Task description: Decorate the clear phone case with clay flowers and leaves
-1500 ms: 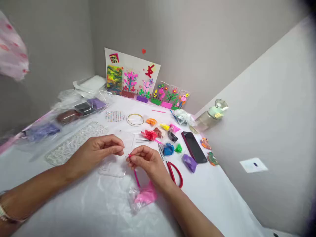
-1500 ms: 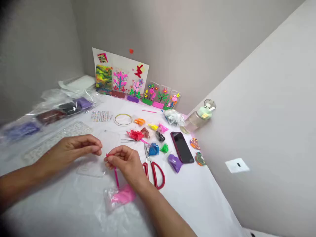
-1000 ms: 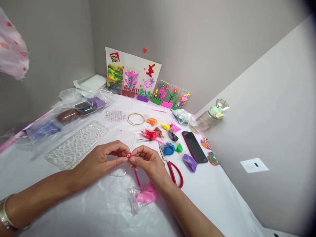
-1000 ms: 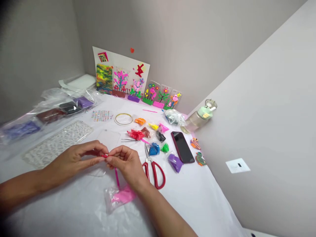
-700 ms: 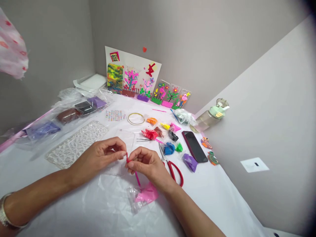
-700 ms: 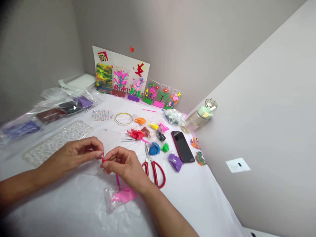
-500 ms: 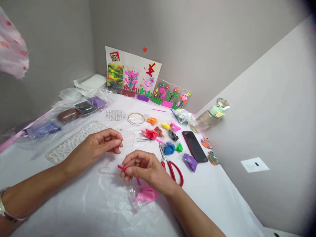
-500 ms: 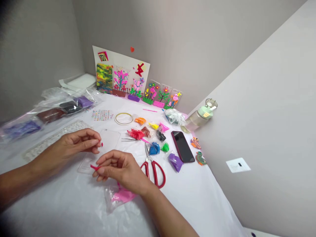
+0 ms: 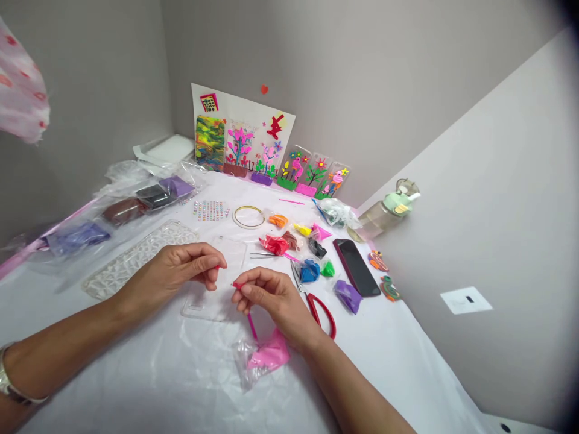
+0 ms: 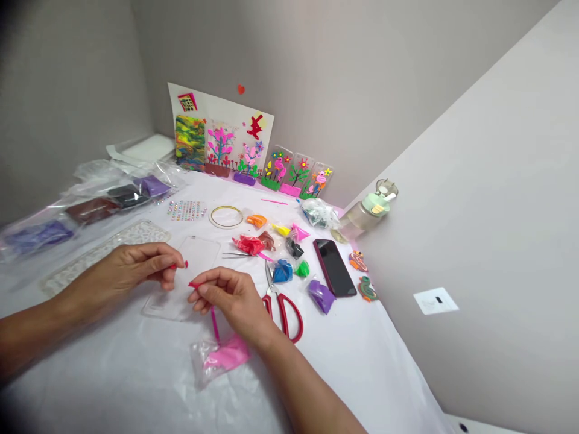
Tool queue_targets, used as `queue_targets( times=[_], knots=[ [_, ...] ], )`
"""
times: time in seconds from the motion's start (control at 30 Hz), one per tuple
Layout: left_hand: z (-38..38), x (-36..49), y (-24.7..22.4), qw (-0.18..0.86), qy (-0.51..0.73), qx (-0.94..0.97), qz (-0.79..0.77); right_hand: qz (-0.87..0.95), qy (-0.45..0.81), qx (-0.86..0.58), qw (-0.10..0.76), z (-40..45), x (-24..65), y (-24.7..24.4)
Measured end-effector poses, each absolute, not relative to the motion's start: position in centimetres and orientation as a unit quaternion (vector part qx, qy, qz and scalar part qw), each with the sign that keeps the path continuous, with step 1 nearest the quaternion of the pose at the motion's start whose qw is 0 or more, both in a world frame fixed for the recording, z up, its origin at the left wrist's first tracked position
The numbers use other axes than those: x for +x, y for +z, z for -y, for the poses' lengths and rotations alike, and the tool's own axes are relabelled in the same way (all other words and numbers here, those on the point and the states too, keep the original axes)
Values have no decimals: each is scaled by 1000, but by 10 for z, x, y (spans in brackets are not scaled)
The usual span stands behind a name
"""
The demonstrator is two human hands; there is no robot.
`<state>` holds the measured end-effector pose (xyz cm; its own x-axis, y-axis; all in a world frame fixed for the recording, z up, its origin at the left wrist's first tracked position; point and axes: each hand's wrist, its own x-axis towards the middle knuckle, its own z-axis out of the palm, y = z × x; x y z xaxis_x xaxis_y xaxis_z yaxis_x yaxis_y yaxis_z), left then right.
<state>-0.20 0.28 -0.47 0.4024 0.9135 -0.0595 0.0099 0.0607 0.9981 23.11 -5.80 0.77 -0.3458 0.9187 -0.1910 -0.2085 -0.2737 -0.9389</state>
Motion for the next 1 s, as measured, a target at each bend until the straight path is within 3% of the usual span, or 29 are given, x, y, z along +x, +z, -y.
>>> queue_targets(
  times=[0.23,0.53,0.8,1.0],
  knots=[
    [-3,-3,-5,587,361,591,-419,443,683,-410,412,56,233,6],
    [-4,-6,2,461,354,665,-469,430,689,-411,414,56,232,5],
    [-5,-6,-4,524,336,623,-474,439,678,-421,413,55,232,6],
    [-5,-6,-3,493,345,645,-470,440,679,-419,412,55,232,6]
  ],
)
